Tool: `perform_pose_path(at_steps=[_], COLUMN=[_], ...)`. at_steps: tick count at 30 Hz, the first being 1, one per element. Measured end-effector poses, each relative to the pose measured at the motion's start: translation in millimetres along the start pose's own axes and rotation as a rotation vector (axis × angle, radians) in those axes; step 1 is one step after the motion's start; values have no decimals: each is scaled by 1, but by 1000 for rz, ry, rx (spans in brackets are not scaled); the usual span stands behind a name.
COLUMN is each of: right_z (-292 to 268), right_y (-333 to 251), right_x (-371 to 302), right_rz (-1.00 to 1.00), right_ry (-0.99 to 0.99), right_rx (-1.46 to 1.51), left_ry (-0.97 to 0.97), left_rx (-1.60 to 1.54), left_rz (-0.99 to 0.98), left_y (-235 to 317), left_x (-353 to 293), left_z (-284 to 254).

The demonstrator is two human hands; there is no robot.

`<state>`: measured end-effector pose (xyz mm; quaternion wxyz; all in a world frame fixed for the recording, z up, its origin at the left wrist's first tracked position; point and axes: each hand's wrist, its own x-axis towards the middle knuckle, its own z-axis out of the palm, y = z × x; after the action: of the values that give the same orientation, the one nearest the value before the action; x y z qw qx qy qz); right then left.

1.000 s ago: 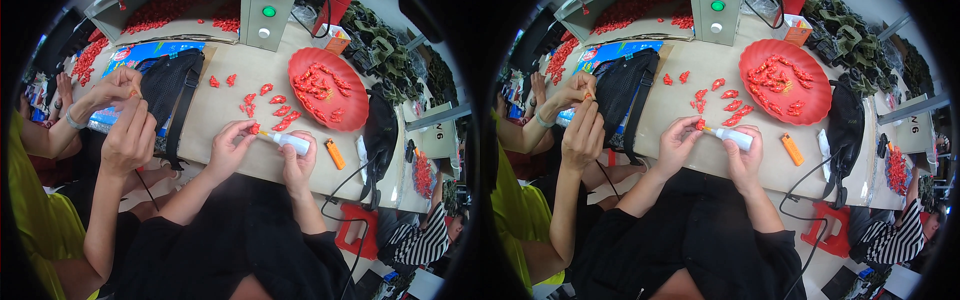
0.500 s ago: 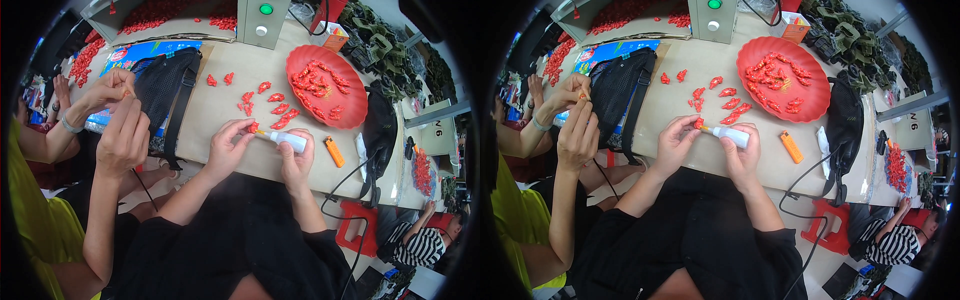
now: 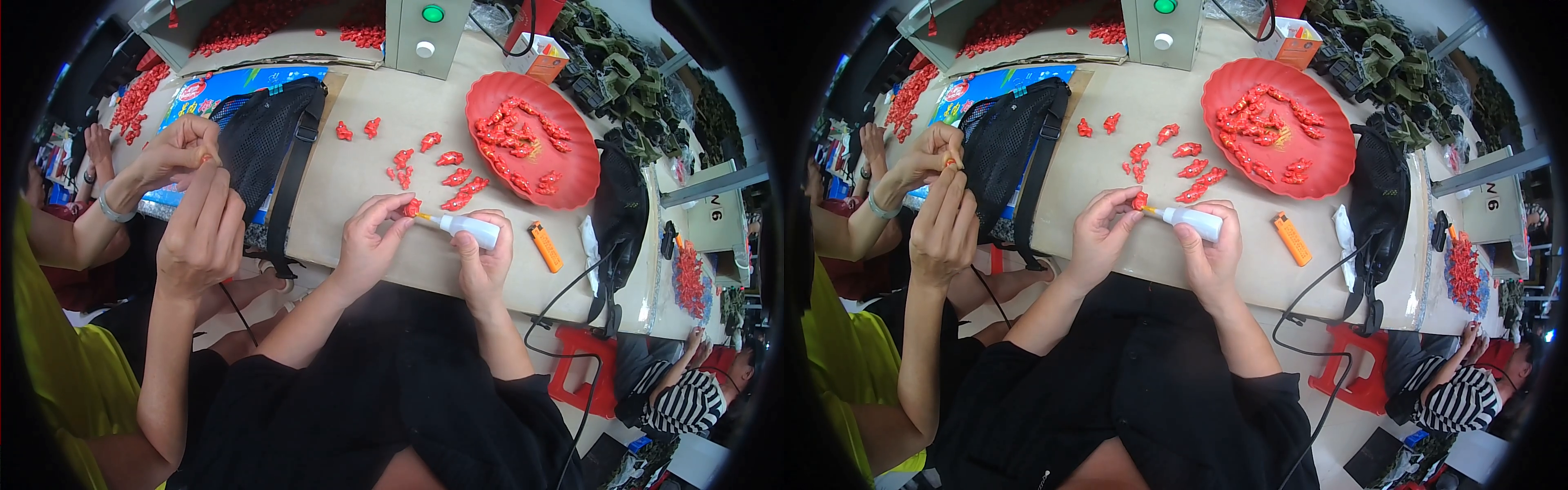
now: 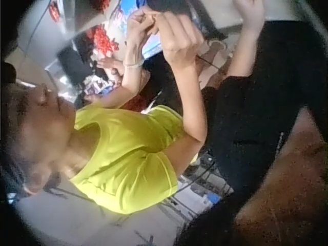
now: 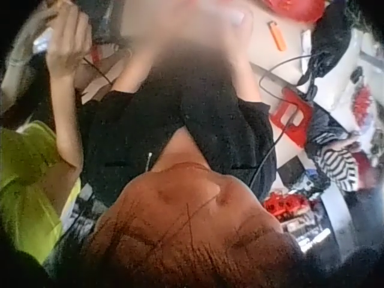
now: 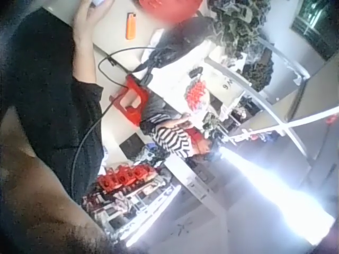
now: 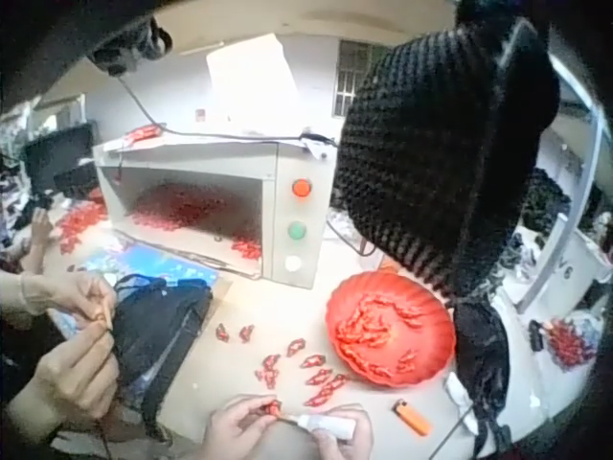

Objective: The person assembles small red figurines by hand, applying glue from a squeeze bottle onto each piece and attaching parts together.

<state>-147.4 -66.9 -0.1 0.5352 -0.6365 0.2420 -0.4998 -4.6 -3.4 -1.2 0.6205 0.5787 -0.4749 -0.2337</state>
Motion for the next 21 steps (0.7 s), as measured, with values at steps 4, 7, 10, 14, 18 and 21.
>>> perform_pose_path(at_steps=[4, 7, 10, 14, 18, 21], right_z=[1, 2, 2, 2, 2, 2], right_y=[-2, -3, -4, -3, -2, -1], right_x=[0, 0, -1, -1, 1, 0], right_rz=[7, 19, 9, -16, -54, -69], right_ry=[13, 27, 24, 26, 13, 16], right_rx=[7, 29, 5, -21, -76, -89], left_ry=[-66, -61, 6, 3, 8, 14], left_rx=[14, -3, -8, -11, -22, -33], left_rz=[-47, -48, -6, -8, -9, -17], left_y=[3, 2, -1, -1, -2, -2], left_x=[-1, -2, -1, -1, -1, -1], left_z=[-2, -2, 1, 1, 1, 1])
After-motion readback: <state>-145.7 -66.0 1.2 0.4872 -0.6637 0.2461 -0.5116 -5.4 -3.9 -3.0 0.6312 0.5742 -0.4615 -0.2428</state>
